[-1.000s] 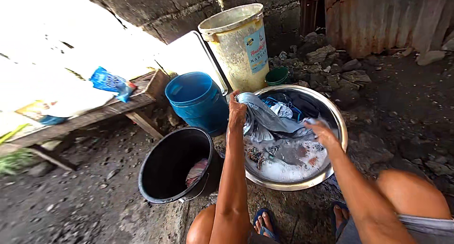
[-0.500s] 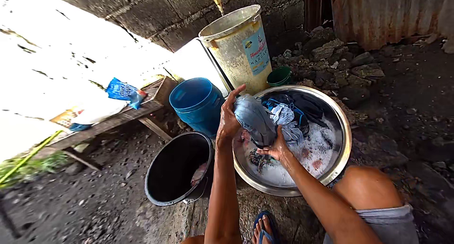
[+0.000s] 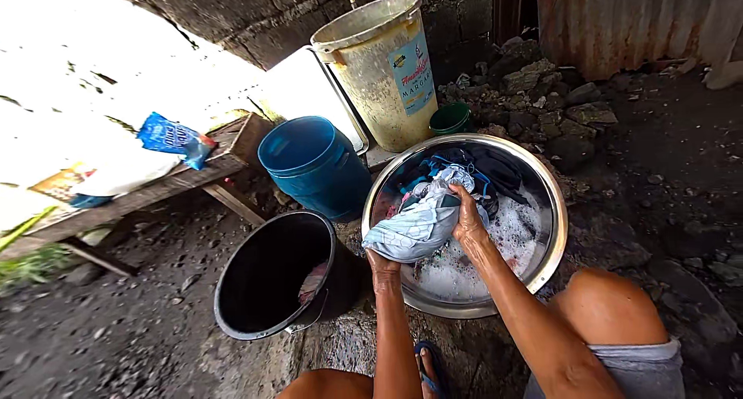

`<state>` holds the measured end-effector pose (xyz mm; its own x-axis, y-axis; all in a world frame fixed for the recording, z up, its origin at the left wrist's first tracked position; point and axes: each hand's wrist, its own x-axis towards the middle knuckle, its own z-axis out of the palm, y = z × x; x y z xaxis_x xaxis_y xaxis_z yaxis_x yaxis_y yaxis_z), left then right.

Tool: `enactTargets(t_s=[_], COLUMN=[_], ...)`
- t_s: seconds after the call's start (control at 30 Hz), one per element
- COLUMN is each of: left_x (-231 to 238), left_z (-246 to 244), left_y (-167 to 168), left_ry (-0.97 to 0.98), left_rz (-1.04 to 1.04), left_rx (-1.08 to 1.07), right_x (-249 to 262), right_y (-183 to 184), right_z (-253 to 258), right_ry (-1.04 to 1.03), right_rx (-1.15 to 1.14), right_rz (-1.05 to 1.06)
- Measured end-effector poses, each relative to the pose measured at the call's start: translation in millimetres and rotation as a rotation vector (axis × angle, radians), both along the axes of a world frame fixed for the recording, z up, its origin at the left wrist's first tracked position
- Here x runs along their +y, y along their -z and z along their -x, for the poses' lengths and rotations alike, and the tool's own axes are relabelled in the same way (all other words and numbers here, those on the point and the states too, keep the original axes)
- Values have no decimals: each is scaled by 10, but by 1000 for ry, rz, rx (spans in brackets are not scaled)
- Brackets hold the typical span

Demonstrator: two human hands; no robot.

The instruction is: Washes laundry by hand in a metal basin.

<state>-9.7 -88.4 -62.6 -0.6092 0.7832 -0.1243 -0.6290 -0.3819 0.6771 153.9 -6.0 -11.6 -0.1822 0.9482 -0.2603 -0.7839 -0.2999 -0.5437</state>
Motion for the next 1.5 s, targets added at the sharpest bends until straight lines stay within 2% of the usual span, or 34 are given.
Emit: enactTargets(t_s=[0.07,0.13,0.17,0.2,0.23,0.27,0.3,0.37,0.4,0.47,0.5,0.53,0.57,0.6,0.73,0.77,0.83,0.87,0.93,0.97,1.03,1.1,1.17,1.2,1.23,1.3,1.33,1.4,1.5], left_x=[39,-63,-180,-323,-427,-490,-533,-589,-607,-505,-413,-269,-165,-133,-130,-82,48,128,262,294,254,147,143,140,96,27,22,-19,-96], left_z=[-45,-183,-256,-372,-583,-695,-720,-628,-519,-259,-364,-490,-553,-556,-260,-219,-243,-241,-255,-270,-215,-107,-201,-342,-533,-977,-1101,-1132,-995], left_y=[200,349,317,104,-409,-720,-874,-885,-774,-369,-640,-893,-1011,-1015,-453,-416,-619,-706,-789,-810,-695,-266,290,502,611,506,431,384,229], left_ry=[80,235,299,329,328,331,354,390,410,382,425,425,396,363,322,328,394,495,663,731,843,1021,1137,1087,934,537,422,377,465], left_rz=[130,150,164,248,529,653,682,624,528,264,527,788,919,932,532,527,786,937,1072,1064,847,384,88,47,28,16,-24,-143,-129], left_rx=[79,305,445,539,481,505,569,698,760,1038,959,838,769,768,845,882,1143,1315,1476,1456,1269,916,496,242,-7,-332,-439,-562,-486], right_x=[-86,-194,-249,-305,-356,-379,-365,-312,-306,-288,-288,-308,-353,-416,-701,-709,-611,-545,-449,-408,-293,-208,-169,-151,-132,-64,-18,76,204], right_y=[-4,19,6,-6,-20,-37,-54,-61,-47,-38,-39,-34,-36,-54,-250,-264,-226,-212,-226,-230,-184,-201,-241,-249,-243,-172,-118,-3,109], right_z=[66,121,146,162,162,140,119,96,100,102,96,94,107,131,199,196,148,110,5,-62,-217,-378,-481,-502,-503,-488,-490,-543,-622], right_ry=[-47,-112,-142,-186,-244,-320,-401,-573,-614,-603,-559,-494,-422,-374,-507,-503,-414,-386,-338,-292,-144,-26,71,107,131,184,233,359,533], right_rx=[-92,-200,-260,-328,-414,-517,-650,-923,-1028,-1195,-1249,-1279,-1300,-1320,-1452,-1448,-1350,-1305,-1222,-1158,-927,-608,-353,-239,-137,15,63,131,51], right_rz=[-75,-181,-236,-299,-363,-449,-540,-692,-745,-813,-811,-794,-772,-758,-794,-795,-773,-747,-676,-631,-548,-432,-314,-264,-222,-143,-103,-15,61])
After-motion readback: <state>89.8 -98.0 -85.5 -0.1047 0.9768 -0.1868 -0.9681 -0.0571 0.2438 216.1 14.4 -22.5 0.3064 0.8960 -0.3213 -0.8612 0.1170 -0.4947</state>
